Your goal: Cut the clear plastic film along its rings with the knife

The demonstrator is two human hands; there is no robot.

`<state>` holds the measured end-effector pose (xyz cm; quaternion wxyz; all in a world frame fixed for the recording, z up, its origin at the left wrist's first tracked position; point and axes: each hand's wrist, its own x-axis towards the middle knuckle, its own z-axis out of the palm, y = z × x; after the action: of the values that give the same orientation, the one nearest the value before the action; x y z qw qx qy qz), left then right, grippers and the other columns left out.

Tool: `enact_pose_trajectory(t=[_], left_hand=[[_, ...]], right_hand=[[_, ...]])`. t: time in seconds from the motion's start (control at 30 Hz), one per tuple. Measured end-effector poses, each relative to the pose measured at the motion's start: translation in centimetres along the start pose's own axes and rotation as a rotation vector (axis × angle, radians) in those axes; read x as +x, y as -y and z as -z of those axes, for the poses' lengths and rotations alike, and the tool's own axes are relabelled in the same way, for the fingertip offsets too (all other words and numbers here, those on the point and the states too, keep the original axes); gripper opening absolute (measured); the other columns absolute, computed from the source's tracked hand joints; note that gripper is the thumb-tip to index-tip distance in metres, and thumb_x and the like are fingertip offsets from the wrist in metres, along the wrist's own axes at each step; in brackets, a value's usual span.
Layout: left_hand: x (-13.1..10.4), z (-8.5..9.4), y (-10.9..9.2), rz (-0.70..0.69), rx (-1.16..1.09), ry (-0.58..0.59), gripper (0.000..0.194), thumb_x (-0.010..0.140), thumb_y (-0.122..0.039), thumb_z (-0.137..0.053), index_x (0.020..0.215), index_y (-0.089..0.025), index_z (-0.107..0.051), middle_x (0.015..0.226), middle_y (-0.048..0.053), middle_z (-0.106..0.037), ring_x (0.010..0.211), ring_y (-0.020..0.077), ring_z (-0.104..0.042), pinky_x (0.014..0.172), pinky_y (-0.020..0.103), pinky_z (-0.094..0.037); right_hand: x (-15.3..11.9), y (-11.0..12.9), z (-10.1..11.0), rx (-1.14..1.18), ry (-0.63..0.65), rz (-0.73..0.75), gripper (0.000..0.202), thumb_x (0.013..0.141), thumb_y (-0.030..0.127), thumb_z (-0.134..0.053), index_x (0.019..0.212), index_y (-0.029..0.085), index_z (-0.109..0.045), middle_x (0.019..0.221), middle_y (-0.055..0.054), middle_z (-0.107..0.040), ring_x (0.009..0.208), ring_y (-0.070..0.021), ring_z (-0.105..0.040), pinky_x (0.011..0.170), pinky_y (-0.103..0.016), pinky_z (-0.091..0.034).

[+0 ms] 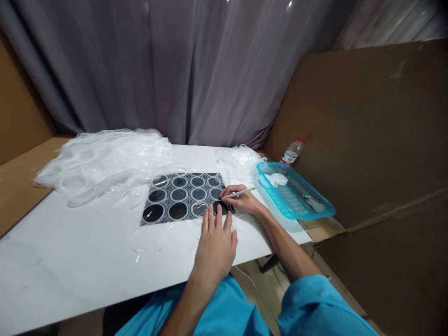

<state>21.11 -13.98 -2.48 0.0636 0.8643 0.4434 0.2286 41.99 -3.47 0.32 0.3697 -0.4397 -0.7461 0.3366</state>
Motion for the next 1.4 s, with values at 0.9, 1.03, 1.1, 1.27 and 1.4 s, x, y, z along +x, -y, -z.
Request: enact_pose_trajectory(t=[0.9, 1.03, 1.1, 1.27, 1.4], left_hand=[[0.19, 0.61, -0.23, 0.008, 0.012, 0.052, 0.060, 0.115, -0.043, -0.042, 0.167, -0.015, -0.052, 0.180, 0.018, -0.035, 0.171, 0.0422, -0.018, 0.137, 0.063, -0.028], [0.17, 0.51, -0.19, 0.004, 0.017, 0.051, 0.060, 0.115, -0.043, -0.043, 0.167, -0.016, -0.052, 0.180, 0.019, -0.035, 0.171, 0.0422, -0.019, 0.137, 0.063, -0.028], [0.16, 0.41, -0.16, 0.003, 0.018, 0.050, 0.059, 0.115, -0.043, -0.044, 0.167, -0.017, -0.052, 0.180, 0.018, -0.035, 0.171, 0.0420, -0.019, 0.137, 0.063, -0.029], [0.15, 0.30, -0.22, 0.007, 0.026, 0.045, 0.059, 0.114, -0.041, -0.045, 0.168, -0.017, -0.051, 0.181, 0.017, -0.033, 0.171, 0.0410, -0.020, 0.137, 0.063, -0.028], [0.21, 0.38, -0.29, 0.009, 0.037, 0.057, 0.059, 0.114, -0.041, -0.045, 0.168, -0.018, -0.052, 0.181, 0.017, -0.034, 0.171, 0.0408, -0.020, 0.137, 0.063, -0.028]], right_hand=[[0.07, -0.75, -0.17, -0.019, -0.011, 0.004, 0.025, 0.096, 0.041, -0.079, 0.095, 0.017, -0.084, 0.101, -0.012, -0.084, 0.087, -0.0240, -0.076, 0.077, -0.034, -0.060], [0.05, -0.73, -0.13, 0.010, -0.002, -0.003, 0.024, 0.095, 0.040, -0.079, 0.095, 0.017, -0.084, 0.101, -0.011, -0.083, 0.086, -0.0229, -0.075, 0.076, -0.032, -0.059], [0.02, -0.66, -0.12, 0.019, -0.005, -0.004, 0.024, 0.095, 0.040, -0.080, 0.095, 0.017, -0.085, 0.101, -0.011, -0.083, 0.086, -0.0230, -0.075, 0.076, -0.032, -0.059], [-0.05, -0.72, -0.01, 0.040, -0.015, -0.008, 0.022, 0.092, 0.039, -0.081, 0.094, 0.017, -0.085, 0.100, -0.011, -0.083, 0.085, -0.0228, -0.074, 0.075, -0.032, -0.058], [-0.04, -0.99, 0.18, 0.047, -0.005, -0.017, 0.020, 0.092, 0.037, -0.081, 0.095, 0.017, -0.085, 0.099, -0.010, -0.083, 0.086, -0.0227, -0.074, 0.079, -0.032, -0.058]])
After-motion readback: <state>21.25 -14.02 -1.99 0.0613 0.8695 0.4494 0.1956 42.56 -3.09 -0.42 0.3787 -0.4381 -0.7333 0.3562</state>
